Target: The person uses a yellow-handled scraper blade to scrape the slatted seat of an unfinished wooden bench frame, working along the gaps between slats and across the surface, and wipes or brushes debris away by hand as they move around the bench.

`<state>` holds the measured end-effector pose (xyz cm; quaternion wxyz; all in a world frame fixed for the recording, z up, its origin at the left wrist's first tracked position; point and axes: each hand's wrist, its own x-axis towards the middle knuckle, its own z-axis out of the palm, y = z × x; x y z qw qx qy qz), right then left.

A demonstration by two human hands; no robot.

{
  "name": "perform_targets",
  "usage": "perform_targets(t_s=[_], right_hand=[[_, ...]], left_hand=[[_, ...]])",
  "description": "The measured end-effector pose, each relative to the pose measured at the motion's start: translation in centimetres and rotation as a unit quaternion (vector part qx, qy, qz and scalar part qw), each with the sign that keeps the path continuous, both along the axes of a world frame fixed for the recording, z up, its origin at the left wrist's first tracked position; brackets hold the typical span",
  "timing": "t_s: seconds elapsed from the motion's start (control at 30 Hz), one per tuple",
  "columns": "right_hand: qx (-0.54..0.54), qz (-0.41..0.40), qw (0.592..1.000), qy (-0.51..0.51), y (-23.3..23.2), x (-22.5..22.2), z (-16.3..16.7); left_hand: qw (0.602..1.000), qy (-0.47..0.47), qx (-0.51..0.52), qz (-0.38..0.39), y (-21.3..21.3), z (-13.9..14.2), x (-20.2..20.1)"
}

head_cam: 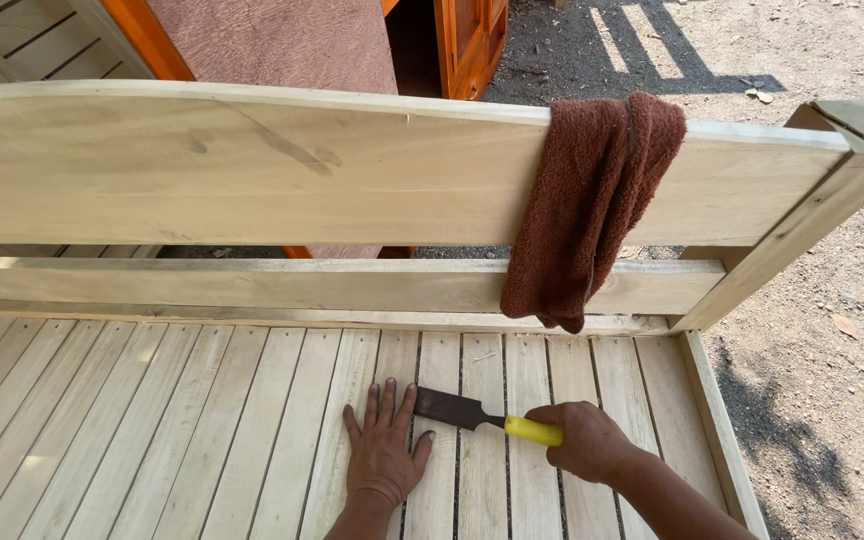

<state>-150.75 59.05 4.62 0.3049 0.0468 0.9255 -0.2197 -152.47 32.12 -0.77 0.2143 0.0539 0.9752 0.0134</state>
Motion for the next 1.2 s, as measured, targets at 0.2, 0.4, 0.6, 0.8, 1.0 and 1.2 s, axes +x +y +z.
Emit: perform_targets(t_s=[0.2,0.4,0.6,0.8,1.0,1.2], right_hand=[[0.019,-0.019,1.000,-0.005,-1.2,1.8,1.1],[0.011,-0.078,0.997,-0.024,-4.0,5.6,-0.2],[0.039,-0.065,0.997,0.008,-5.1,6.1,0.7],[0.077,-0.051,0.996,0.006,-6.2,4.8,3.6],[0.120,-0.044,0.992,0.017,-6.9,4.4,5.4],[0.157,-0.045,0.986,0.029,-6.9,3.2,5.7]], left_hand=[[0.999,0.033,0.010,-0.011,-0.2,-0.4,0.1],[0.998,0.056,0.034,-0.016,-0.3,-1.0,0.1],[0.998,0.052,0.033,-0.015,-0.3,-0.7,0.1],[0.999,0.039,0.033,-0.010,-0.2,-0.4,0.1],[0.998,0.049,0.047,-0.010,-0.3,-0.5,0.1],[0.997,0.061,0.052,-0.009,-0.3,-1.2,0.0]])
